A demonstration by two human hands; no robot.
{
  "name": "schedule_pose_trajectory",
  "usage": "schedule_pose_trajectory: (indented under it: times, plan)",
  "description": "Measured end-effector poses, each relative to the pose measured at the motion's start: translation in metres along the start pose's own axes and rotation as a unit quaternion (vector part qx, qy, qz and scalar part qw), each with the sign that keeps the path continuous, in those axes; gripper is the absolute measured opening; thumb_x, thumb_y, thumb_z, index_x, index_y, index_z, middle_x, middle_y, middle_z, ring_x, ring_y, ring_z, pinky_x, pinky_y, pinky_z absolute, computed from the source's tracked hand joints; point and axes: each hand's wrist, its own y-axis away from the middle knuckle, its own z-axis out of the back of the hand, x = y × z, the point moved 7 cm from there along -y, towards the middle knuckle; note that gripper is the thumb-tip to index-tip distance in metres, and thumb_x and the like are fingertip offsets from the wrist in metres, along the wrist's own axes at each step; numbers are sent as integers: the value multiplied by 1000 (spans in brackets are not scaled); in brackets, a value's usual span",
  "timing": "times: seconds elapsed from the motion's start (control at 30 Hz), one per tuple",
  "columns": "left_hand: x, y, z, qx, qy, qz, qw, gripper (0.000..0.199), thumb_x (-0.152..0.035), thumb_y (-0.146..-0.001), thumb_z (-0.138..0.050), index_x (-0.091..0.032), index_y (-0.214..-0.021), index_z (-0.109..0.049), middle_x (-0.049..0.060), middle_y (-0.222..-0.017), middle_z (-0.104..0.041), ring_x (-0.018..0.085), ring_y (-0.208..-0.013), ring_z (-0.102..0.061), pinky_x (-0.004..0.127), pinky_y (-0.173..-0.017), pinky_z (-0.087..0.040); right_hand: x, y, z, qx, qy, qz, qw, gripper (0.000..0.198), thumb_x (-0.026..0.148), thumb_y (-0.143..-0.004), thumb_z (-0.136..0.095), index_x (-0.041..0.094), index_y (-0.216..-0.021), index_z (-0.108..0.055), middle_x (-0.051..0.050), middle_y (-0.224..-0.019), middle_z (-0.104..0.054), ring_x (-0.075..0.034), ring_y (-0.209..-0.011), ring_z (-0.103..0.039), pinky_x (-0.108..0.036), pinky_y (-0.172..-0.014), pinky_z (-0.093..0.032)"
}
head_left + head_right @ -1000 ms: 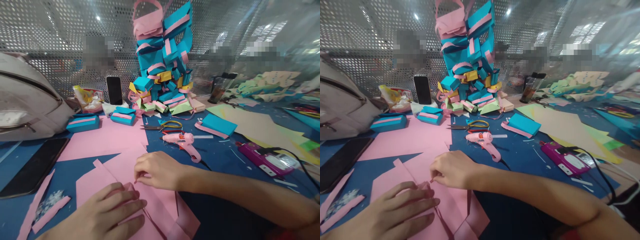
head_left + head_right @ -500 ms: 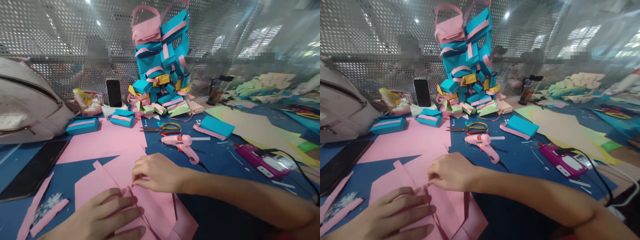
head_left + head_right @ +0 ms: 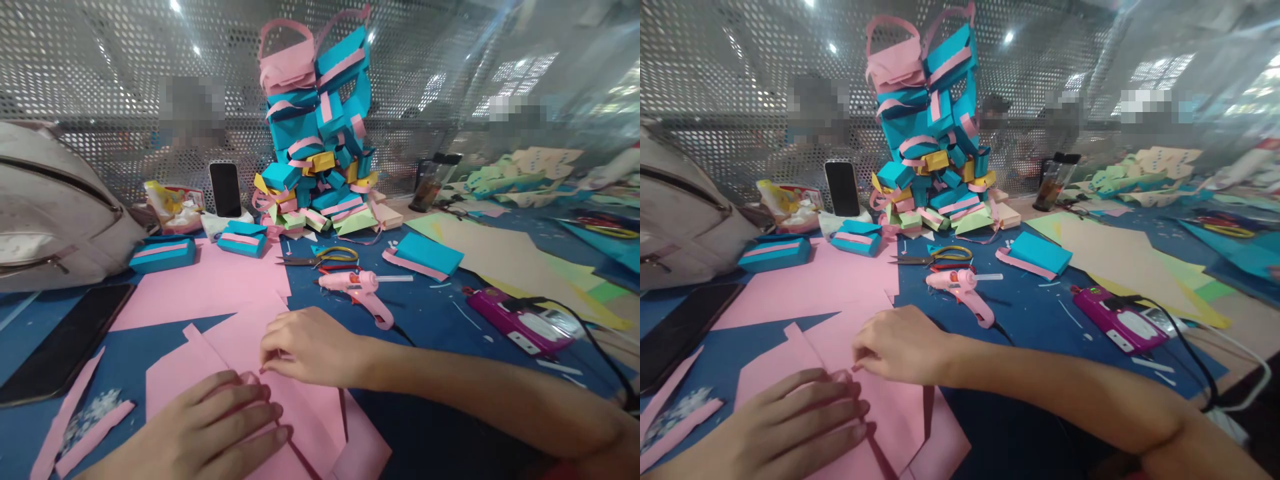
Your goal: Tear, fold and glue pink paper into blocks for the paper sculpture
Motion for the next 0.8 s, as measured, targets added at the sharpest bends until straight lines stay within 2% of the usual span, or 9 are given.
schedule_pose_trajectory:
  times: [0.17, 0.3, 0.4, 0.57, 0.63, 0.8]
  plan:
    - [2, 1, -3, 16, -3, 34, 999, 53, -46, -103, -33, -19, -149, -38, -2, -150, -46, 23, -132, -48, 38, -115, -28, 5, 0, -4, 25, 55, 37, 997, 14, 23, -96, -56, 21, -92, -70, 0, -97, -70, -14, -92, -62, -25, -71, -41]
    - [0, 3, -6, 31, 12, 28, 999, 56, -49, -101, -37, -19, -149, -37, -1, -151, -45, 25, -132, -48, 39, -112, -34, 10, 1, -1, 29, 84, 62, 994, 15, 23, -97, -54, 21, -94, -69, 0, -96, -68, -14, -91, -61, -25, -70, -41]
    - [1, 3, -6, 44, 26, 29, 998, 55, -48, -101, -38, -19, -149, -38, 0, -150, -46, 26, -131, -49, 41, -110, -37, 16, 4, 0, 38, 117, 82, 989, 14, 21, -96, -56, 20, -91, -69, 0, -92, -67, -15, -89, -59, -27, -67, -40]
    - [1, 1, -3, 34, 60, 28, 997, 54, -47, -101, -43, -18, -146, -42, 5, -143, -55, 24, -129, -51, 39, -111, -37, 32, 12, -10, 101, 212, 98, 967, 11, 10, -87, -63, 17, -80, -68, -2, -84, -65, -20, -88, -54, -33, -64, -37]
    - [2, 0, -1, 24, 68, 32, 997, 53, -47, -101, -43, -17, -144, -44, 5, -142, -56, 24, -128, -52, 39, -111, -38, 37, 15, -11, 113, 222, 93, 964, 9, 9, -84, -66, 16, -78, -68, -3, -83, -64, -22, -90, -53, -34, -65, -37]
    - [-1, -2, 0, 19, 82, 34, 996, 55, -50, -102, -36, -15, -142, -45, 9, -142, -55, 26, -125, -53, 41, -107, -38, 45, 22, 2, 125, 215, 96, 964, 10, 11, -86, -64, 17, -81, -70, -3, -85, -65, -21, -88, -52, -34, -67, -36]
